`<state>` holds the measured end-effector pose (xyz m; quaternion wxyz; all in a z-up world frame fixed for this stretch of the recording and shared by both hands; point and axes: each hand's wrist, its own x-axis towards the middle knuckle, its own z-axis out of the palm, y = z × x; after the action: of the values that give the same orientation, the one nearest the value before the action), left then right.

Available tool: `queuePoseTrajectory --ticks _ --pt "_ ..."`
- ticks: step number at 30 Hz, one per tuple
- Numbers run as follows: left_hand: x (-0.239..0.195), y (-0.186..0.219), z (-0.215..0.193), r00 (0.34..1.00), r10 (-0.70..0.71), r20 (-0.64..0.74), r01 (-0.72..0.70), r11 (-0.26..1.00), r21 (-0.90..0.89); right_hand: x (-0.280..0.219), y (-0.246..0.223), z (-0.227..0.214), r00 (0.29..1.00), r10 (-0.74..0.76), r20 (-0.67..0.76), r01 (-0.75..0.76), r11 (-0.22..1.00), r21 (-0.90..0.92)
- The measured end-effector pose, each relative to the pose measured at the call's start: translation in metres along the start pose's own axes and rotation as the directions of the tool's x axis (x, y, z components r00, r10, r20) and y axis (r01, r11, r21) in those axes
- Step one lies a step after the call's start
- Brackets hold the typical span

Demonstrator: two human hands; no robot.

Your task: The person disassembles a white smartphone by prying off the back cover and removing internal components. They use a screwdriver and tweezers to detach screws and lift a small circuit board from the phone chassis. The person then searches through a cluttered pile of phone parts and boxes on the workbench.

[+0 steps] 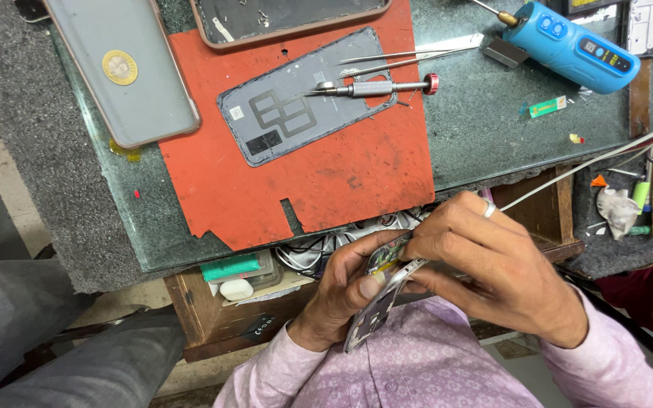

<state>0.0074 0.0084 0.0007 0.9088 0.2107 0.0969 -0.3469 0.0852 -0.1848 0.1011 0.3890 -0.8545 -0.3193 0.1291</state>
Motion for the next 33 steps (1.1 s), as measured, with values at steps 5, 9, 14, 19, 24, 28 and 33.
queuePoseTrajectory --ticks 5,9,14,19,24,28,33 --pt "0.0 0.006 0.0 0.999 0.024 0.036 -0.026 0.998 0.051 0.006 -0.003 -0.008 0.995 -0.094 0.021 0.095 0.995 -0.04" --pt "0.0 0.01 -0.001 0.999 0.022 0.045 -0.025 0.997 0.076 0.004 -0.001 -0.007 0.977 -0.214 -0.007 0.212 0.973 -0.089" --pt "-0.001 0.013 0.005 0.999 0.029 0.014 -0.029 0.999 0.042 -0.002 0.003 0.002 0.986 -0.169 -0.013 0.168 0.985 -0.046" --pt "-0.009 0.029 0.022 0.993 0.056 -0.102 -0.045 0.993 0.11 -0.005 0.009 0.007 0.989 0.066 -0.131 -0.048 0.99 0.134" --pt "-0.009 0.051 0.039 0.982 0.152 -0.109 -0.142 0.985 0.097 -0.003 0.021 0.005 0.955 0.289 -0.073 -0.189 0.776 0.601" --pt "-0.001 0.063 0.042 0.981 0.172 -0.093 -0.167 0.984 0.06 0.007 0.03 0.004 0.93 0.346 -0.121 -0.186 0.729 0.659" --pt "0.004 0.062 0.037 0.978 0.206 -0.017 -0.203 0.974 0.103 0.033 0.027 0.005 0.866 0.442 -0.234 -0.316 0.847 0.428"
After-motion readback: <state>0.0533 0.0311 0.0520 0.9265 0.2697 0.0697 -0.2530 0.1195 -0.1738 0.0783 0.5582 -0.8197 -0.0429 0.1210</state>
